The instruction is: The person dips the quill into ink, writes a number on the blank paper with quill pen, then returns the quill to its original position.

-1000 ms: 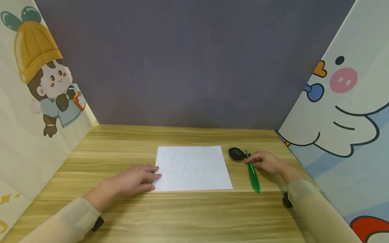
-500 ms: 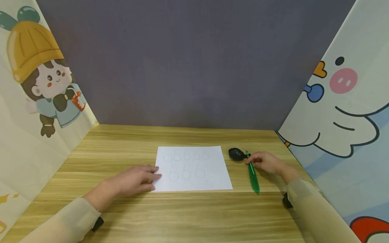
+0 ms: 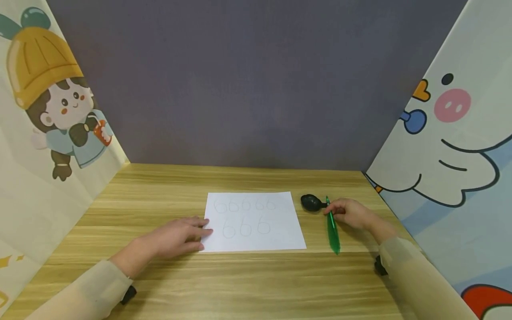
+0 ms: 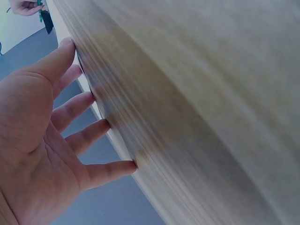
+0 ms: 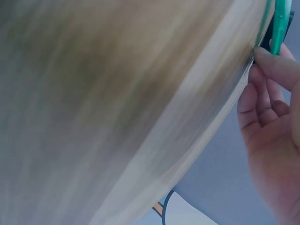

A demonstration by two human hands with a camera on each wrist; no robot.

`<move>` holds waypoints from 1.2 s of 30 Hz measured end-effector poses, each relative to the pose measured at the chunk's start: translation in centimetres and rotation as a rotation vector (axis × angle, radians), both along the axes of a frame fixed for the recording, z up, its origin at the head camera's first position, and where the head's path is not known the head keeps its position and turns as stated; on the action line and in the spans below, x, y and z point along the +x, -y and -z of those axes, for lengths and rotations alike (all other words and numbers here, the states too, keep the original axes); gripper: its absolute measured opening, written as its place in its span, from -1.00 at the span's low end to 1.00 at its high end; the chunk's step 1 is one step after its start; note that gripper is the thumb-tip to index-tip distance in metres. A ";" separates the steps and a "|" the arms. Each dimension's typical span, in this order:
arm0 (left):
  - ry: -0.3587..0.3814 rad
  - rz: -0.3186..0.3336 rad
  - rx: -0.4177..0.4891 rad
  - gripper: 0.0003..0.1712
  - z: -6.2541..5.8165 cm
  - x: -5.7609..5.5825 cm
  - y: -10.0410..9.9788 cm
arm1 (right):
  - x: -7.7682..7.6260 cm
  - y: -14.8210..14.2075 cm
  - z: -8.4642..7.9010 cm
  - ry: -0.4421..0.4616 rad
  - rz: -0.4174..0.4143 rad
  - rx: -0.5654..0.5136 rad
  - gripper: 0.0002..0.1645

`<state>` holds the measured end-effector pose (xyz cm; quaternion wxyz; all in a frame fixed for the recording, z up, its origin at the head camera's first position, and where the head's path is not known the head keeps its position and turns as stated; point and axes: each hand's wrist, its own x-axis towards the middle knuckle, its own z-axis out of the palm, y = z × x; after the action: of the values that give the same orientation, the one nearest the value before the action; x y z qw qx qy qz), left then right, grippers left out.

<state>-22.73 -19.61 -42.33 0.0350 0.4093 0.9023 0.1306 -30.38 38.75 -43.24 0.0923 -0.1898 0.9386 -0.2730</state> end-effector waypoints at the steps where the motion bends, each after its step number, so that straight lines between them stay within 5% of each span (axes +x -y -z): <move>1: 0.001 -0.002 -0.002 -0.44 0.0 0.0 0.0 | 0.0 0.0 0.0 -0.006 -0.004 0.005 -0.70; 18: 0.001 -0.001 0.001 -0.44 -0.1 0.0 -0.1 | 1.2 -0.2 -0.8 -0.150 -0.025 0.029 -0.73; 36: -0.003 0.002 0.010 -0.43 -0.1 0.0 -0.1 | 1.7 0.4 -0.9 -0.185 -0.023 -0.032 -0.88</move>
<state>-22.71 -19.48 -42.22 0.0316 0.4105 0.9013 0.1346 -28.68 38.39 -42.31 0.0052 -0.2264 0.9363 -0.2683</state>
